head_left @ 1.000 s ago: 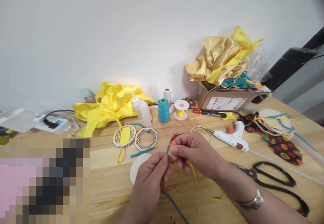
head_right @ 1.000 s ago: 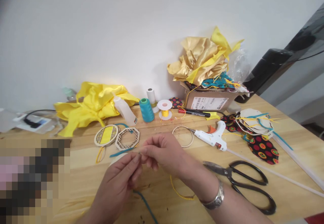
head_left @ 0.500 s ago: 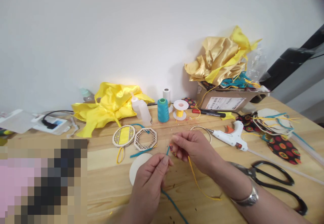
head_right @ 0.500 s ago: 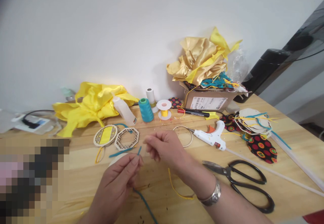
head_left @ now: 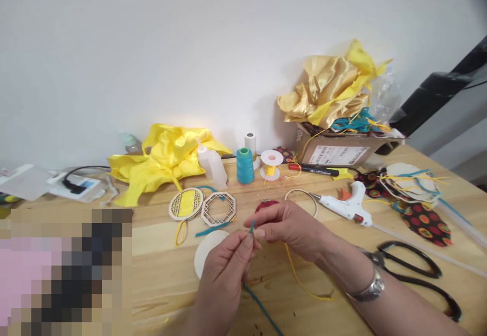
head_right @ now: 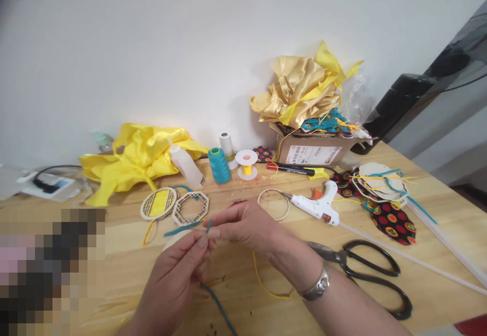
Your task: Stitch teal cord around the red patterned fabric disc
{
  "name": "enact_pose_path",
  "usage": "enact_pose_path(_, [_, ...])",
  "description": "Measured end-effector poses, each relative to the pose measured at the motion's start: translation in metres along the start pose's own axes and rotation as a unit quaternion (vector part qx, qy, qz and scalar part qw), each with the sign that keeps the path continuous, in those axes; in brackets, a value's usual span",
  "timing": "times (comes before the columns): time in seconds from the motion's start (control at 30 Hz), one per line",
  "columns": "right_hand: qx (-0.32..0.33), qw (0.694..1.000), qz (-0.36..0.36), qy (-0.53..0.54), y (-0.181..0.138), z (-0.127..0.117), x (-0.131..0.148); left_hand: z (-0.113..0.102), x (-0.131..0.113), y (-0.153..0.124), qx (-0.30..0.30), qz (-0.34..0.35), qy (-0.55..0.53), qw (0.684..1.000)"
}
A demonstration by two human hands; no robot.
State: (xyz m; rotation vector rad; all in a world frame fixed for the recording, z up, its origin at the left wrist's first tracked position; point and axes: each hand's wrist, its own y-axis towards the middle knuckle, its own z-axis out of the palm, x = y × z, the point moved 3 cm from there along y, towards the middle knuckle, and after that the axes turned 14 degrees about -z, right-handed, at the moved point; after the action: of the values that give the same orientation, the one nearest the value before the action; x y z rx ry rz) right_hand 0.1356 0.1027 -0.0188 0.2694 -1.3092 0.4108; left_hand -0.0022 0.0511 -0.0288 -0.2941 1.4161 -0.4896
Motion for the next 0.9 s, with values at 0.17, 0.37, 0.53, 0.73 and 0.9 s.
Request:
enact_pose_path(0.17, [0.024,0.997,-0.039,0.068,0.0,0.008,0.005,0.003,0.0,-0.001,0.009,-0.012,0.022,1.0])
enact_pose_path(0.37, [-0.041,0.993,-0.06,0.09,-0.004,-0.001,0.019,0.004,-0.011,-0.004,-0.045,0.049,0.116,0.991])
enact_pose_path(0.53, [-0.031,0.981,-0.136,0.132,-0.013,-0.007,0.051,0.004,-0.019,-0.006,-0.097,0.113,0.169,0.974])
enact_pose_path(0.73, [-0.088,0.971,-0.204,0.09,-0.022,-0.007,0.09,-0.005,-0.02,-0.006,-0.184,0.16,0.136,0.96])
enact_pose_path(0.9, [-0.098,0.958,-0.269,0.023,-0.02,0.003,0.113,-0.009,-0.02,-0.016,-0.152,0.176,-0.008,0.972])
